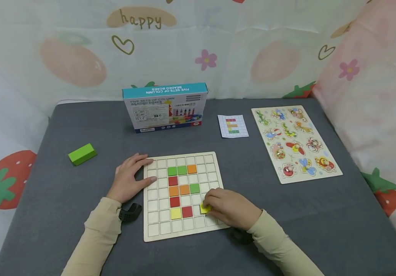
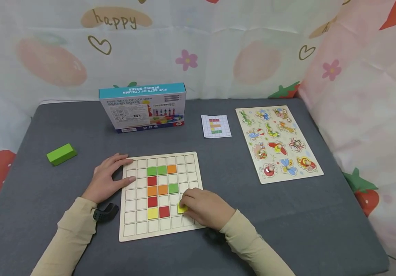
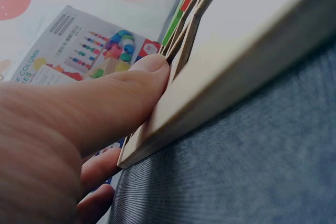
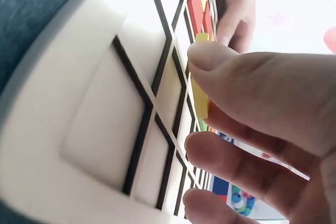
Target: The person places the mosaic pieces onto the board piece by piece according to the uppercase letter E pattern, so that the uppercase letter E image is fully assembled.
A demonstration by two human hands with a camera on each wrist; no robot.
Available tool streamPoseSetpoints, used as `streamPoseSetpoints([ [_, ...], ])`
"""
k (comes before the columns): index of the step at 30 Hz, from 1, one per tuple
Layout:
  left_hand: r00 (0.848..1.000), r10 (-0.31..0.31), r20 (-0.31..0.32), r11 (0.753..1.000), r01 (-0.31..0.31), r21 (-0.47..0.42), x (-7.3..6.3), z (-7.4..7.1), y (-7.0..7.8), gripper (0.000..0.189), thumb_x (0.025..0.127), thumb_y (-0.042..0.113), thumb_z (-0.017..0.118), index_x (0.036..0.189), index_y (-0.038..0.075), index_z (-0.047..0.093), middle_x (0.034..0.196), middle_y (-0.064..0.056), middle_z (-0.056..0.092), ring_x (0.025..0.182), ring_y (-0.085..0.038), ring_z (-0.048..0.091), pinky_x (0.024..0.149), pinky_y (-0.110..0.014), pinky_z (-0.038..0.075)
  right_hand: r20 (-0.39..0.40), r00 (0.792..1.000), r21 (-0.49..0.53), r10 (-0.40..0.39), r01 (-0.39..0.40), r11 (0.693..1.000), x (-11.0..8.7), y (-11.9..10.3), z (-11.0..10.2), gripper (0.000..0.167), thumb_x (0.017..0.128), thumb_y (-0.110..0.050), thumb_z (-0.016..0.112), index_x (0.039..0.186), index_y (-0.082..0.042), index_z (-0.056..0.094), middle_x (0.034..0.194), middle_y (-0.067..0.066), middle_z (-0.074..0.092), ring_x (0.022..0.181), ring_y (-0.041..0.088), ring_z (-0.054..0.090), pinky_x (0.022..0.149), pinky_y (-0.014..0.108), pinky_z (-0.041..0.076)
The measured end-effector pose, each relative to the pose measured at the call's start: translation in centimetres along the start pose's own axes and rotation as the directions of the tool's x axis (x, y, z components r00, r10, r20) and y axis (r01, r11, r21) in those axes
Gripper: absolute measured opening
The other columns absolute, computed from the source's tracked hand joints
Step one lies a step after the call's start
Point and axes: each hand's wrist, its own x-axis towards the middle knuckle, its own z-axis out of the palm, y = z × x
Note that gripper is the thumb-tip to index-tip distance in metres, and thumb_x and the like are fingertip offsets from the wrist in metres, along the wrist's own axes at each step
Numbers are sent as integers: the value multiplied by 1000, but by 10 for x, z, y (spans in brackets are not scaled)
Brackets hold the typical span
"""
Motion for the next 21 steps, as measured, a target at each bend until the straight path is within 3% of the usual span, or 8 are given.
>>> streamPoseSetpoints([
  [21, 1000, -9, -7, 1000, 9, 2, -3, 1, 1, 62, 83, 39, 74, 136, 14, 54, 148, -12, 40, 143, -35, 22, 108, -60, 15, 86, 996, -44, 11, -7, 999, 19, -8, 8, 17, 85, -19, 74, 100, -18, 66, 102, -7, 62, 91, 7, 58, 81, 21, 49],
])
